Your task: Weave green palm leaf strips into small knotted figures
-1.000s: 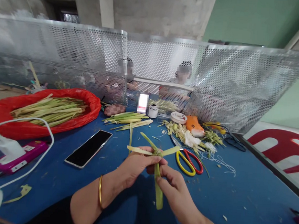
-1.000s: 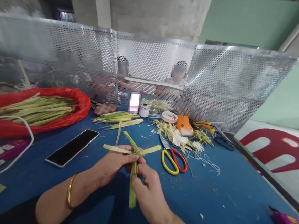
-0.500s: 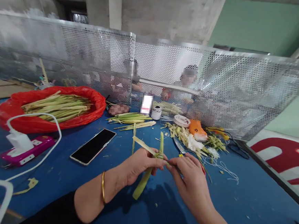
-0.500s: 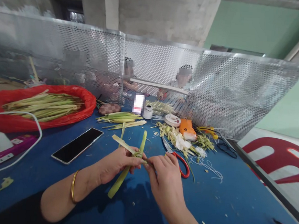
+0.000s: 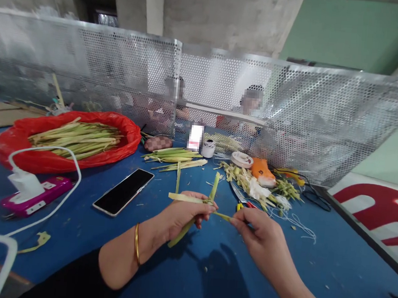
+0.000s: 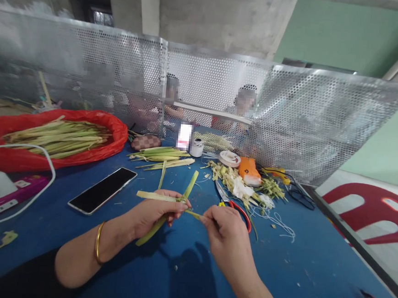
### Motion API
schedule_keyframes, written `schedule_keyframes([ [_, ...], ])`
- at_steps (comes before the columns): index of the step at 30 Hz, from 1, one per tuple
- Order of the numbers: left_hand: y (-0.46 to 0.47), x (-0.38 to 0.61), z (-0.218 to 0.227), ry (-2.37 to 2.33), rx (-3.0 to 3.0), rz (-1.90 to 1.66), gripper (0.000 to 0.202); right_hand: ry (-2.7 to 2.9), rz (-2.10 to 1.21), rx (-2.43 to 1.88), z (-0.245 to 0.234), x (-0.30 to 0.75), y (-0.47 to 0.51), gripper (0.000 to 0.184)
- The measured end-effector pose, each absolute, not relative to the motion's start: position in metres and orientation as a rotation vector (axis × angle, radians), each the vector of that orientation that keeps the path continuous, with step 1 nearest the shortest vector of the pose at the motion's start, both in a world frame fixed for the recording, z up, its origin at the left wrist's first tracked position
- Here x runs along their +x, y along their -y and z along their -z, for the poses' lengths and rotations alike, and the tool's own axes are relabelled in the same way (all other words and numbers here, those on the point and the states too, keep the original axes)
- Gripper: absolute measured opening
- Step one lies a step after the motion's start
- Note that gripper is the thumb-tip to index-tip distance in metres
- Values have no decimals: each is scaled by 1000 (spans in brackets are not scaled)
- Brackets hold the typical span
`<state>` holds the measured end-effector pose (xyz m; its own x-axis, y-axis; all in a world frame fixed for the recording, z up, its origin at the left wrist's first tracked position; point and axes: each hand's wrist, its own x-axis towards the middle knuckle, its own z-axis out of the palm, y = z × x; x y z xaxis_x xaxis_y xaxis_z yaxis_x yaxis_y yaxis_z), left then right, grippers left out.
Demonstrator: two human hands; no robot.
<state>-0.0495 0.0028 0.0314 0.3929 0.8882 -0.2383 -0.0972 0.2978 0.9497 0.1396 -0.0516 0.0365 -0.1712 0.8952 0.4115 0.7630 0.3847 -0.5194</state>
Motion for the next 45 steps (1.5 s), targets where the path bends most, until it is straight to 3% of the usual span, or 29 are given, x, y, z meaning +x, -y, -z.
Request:
schedule_keyframes([
  [8, 3, -52, -31, -846, 1130, -595, 42, 1888, -614, -1423, -36, 151, 36, 31],
  [13, 12, -43, -27, -852, 1134, -435, 52, 1458, -1237, -1301, -25, 138, 33, 30],
  [16, 14, -38, -25, -880, 1166, -426, 47, 1214, -1427, -1150, -19, 125, 37, 27],
  [27, 19, -35, -34, -912, 1279, -419, 21, 1071, -1097, -1201, -7, 114, 41, 33],
  [45, 25, -31, -31, -900, 1333, -338, 24, 1102, -984, -1244, -3, 110, 41, 30],
])
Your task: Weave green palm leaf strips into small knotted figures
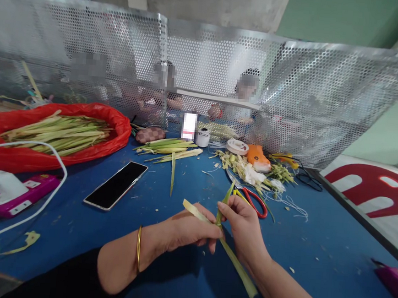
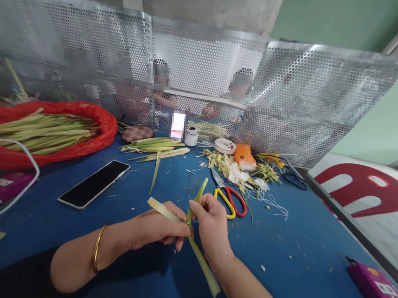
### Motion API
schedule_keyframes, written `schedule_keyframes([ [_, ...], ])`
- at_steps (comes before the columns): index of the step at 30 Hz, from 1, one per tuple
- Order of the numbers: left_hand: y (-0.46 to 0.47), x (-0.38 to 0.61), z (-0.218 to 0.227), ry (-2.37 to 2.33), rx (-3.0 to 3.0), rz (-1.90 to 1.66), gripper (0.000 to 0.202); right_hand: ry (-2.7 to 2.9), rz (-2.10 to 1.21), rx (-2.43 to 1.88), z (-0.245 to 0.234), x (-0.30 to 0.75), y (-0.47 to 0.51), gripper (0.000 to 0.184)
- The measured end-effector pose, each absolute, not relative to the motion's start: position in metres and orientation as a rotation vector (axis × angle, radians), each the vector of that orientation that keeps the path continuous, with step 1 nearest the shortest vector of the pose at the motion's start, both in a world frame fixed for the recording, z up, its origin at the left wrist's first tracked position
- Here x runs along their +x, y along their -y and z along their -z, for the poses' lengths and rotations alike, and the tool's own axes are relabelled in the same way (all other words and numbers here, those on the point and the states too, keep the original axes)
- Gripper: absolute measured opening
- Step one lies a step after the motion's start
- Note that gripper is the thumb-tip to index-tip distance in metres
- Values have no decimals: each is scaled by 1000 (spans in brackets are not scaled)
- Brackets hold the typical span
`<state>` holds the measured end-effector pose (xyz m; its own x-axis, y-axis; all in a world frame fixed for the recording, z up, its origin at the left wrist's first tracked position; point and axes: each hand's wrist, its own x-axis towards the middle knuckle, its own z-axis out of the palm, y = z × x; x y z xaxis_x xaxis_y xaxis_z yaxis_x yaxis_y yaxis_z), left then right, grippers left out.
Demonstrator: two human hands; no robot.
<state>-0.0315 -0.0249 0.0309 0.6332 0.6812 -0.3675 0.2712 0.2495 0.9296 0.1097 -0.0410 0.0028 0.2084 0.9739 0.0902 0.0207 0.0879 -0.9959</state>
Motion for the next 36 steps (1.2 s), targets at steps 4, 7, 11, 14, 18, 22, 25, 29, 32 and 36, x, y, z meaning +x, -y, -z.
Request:
schedule_keyframes([
  [4, 22, -35, -29, -849, 1214, -446, 26, 1094, -981, -1197, -10, 118, 38, 31],
  [7, 20, -36, -27, -841, 1198, -512, 39, 1085, -1007, -1169, -13, 121, 38, 32],
  [11, 22, -32, -25, -948, 1242, -585, 28, 1099, -1032, -1184, -11, 118, 39, 34],
  [14, 24, -29, -25, -1001, 1246, -651, 24, 1126, -1021, -1194, -10, 116, 40, 35],
  [18, 26, -28, -29, -994, 1229, -623, 19, 1145, -970, -1199, -8, 116, 41, 32],
  [22, 27, -30, -33, -946, 1232, -566, 13, 1128, -955, -1197, -5, 117, 40, 30],
  [25, 26, -30, -32, -904, 1209, -543, 11, 1101, -948, -1188, -7, 119, 40, 29],
  [29, 24, -32, -29, -876, 1183, -524, 16, 1091, -985, -1180, -12, 120, 40, 27],
  [32, 26, -33, -28, -876, 1225, -470, 13, 1105, -1042, -1189, -10, 119, 38, 30],
  [36, 29, -35, -29, -865, 1238, -377, 13, 1244, -1018, -1332, -7, 127, 33, 34],
])
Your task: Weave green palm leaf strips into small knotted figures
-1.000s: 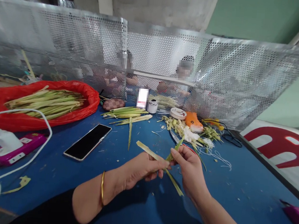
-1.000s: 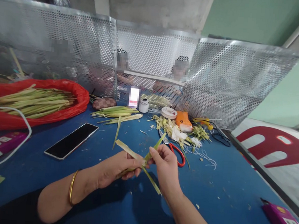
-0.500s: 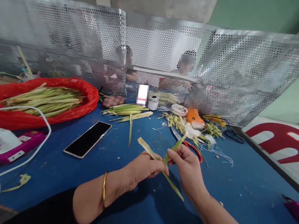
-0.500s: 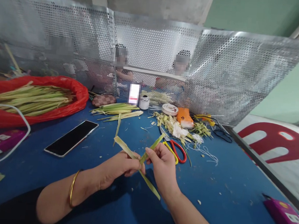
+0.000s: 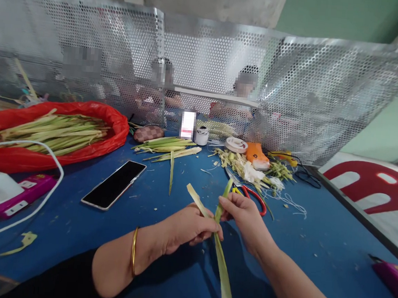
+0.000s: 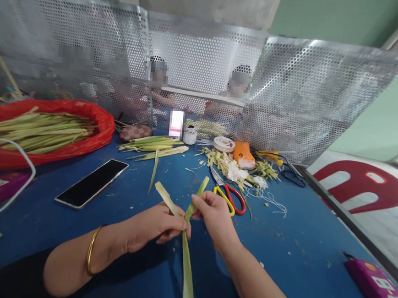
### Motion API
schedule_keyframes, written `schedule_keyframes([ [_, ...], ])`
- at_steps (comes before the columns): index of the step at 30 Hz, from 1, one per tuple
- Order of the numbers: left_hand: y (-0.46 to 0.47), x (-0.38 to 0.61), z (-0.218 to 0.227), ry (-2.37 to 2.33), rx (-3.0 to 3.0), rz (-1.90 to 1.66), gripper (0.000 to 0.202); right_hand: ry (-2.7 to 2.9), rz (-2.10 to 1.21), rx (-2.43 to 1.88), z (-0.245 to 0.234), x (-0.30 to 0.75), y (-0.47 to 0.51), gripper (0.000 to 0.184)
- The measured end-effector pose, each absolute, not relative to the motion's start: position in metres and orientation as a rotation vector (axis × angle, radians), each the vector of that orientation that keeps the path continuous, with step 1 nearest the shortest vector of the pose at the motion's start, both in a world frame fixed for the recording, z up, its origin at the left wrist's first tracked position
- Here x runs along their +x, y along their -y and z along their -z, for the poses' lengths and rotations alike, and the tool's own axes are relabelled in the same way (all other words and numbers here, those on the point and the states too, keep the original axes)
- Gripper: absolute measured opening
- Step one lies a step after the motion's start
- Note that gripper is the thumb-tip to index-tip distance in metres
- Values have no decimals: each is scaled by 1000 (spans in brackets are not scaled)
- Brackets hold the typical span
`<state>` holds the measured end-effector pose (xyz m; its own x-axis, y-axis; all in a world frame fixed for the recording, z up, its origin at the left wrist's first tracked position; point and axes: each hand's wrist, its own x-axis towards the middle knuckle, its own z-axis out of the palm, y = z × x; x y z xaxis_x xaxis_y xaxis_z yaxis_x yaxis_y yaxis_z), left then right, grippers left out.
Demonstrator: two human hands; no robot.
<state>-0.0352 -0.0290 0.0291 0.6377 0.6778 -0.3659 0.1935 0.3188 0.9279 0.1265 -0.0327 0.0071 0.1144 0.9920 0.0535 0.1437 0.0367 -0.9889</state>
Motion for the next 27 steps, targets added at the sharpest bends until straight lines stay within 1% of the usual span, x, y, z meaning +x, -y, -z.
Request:
schedule_keyframes([
  [1, 29, -36, -30, -837, 1230, -355, 16, 1291, -884, -1383, -9, 130, 32, 31],
  [2, 30, -37, -30, -807, 1220, -334, 21, 1340, -680, -1421, -11, 134, 32, 28],
  [4, 29, -38, -31, -765, 1187, -284, 34, 1483, -211, -1426, -19, 140, 34, 33],
  [5, 29, -38, -32, -761, 1169, -258, 39, 1581, -45, -1392, -23, 142, 36, 33],
  [6, 28, -39, -32, -761, 1152, -232, 41, 1671, 60, -1350, -27, 142, 38, 30],
  [7, 27, -39, -32, -762, 1140, -206, 40, 1768, 89, -1306, -30, 141, 40, 24],
  [8, 27, -38, -31, -761, 1139, -184, 38, 1857, 39, -1273, -31, 139, 42, 17],
  [10, 27, -37, -30, -758, 1162, -150, 32, 1980, -240, -1239, -32, 133, 45, 8],
  [13, 30, -35, -29, -759, 1210, -131, 26, 1938, -709, -1243, -31, 125, 47, 9],
  [16, 34, -33, -29, -764, 1239, -145, 27, 1709, -1009, -1288, -29, 120, 50, 12],
  [18, 35, -31, -30, -768, 1238, -169, 27, 1565, -1153, -1313, -29, 118, 52, 15],
  [20, 36, -31, -29, -763, 1249, -197, 25, 1468, -1178, -1346, -28, 116, 53, 15],
  [27, 39, -28, -26, -771, 1301, -182, 25, 1451, -866, -1327, -21, 109, 51, 12],
])
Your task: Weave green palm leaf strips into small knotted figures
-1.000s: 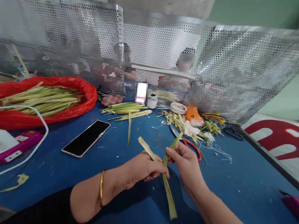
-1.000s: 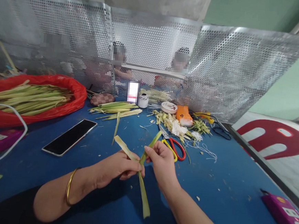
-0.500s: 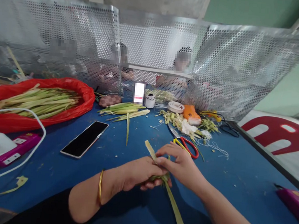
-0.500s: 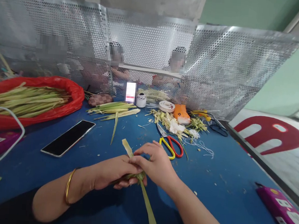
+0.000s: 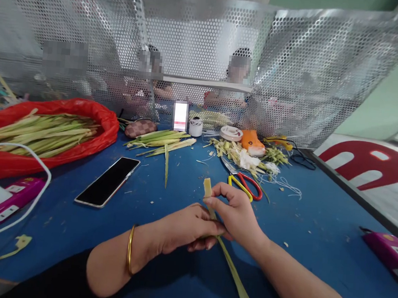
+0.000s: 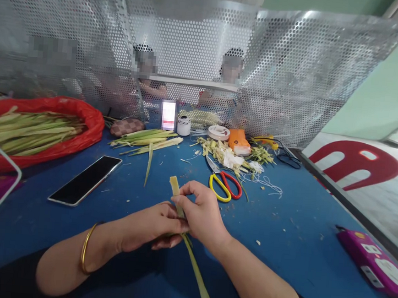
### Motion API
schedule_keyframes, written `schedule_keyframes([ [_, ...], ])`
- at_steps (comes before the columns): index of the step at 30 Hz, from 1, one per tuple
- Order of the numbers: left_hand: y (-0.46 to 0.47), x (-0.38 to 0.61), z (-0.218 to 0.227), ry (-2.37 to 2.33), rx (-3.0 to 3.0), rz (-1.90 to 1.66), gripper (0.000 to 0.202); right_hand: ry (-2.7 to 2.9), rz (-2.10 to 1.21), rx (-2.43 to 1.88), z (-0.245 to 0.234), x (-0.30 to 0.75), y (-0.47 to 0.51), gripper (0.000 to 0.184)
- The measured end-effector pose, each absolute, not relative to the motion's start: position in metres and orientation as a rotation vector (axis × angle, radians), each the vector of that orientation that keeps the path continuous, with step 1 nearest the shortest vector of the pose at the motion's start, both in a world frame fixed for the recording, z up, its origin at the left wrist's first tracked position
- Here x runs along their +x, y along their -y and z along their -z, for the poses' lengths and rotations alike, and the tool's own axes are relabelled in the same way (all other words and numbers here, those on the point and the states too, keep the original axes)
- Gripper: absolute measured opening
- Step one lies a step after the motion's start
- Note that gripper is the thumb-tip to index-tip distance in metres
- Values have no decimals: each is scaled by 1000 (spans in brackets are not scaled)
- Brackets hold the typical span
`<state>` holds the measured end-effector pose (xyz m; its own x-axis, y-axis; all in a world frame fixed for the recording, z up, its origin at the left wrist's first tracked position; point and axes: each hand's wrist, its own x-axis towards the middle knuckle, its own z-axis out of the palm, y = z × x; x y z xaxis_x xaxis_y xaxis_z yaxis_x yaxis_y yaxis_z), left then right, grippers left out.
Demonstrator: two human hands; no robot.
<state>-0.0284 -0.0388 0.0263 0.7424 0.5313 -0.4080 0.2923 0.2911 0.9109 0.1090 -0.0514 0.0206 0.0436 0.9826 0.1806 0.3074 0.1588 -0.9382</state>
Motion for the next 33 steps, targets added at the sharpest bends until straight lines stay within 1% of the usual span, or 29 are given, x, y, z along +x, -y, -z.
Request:
schedule_keyframes([
  [13, 42, -25, -21, -744, 1266, -115, 18, 1487, -854, -1352, -19, 102, 54, 10],
  [17, 41, -24, -20, -752, 1238, -157, 19, 1544, -836, -1328, -19, 105, 52, 10],
  [19, 39, -26, -21, -752, 1174, -228, 24, 1605, -737, -1288, -21, 113, 48, 10],
  [22, 31, -31, -24, -762, 1070, -362, 35, 1584, -461, -1314, -25, 131, 42, 20],
  [24, 25, -35, -27, -770, 1015, -432, 41, 1496, -402, -1446, -28, 142, 39, 35],
  [26, 21, -38, -28, -785, 973, -481, 42, 1503, -565, -1572, -31, 149, 36, 47],
  [27, 19, -39, -28, -796, 956, -498, 41, 1523, -720, -1590, -31, 150, 35, 51],
  [29, 18, -39, -27, -807, 953, -524, 39, 1537, -1101, -1489, -30, 149, 34, 53],
  [31, 19, -37, -25, -804, 976, -535, 39, 1437, -1441, -1253, -27, 146, 34, 45],
  [33, 20, -35, -23, -796, 999, -531, 39, 1249, -1633, -1066, -23, 142, 34, 30],
])
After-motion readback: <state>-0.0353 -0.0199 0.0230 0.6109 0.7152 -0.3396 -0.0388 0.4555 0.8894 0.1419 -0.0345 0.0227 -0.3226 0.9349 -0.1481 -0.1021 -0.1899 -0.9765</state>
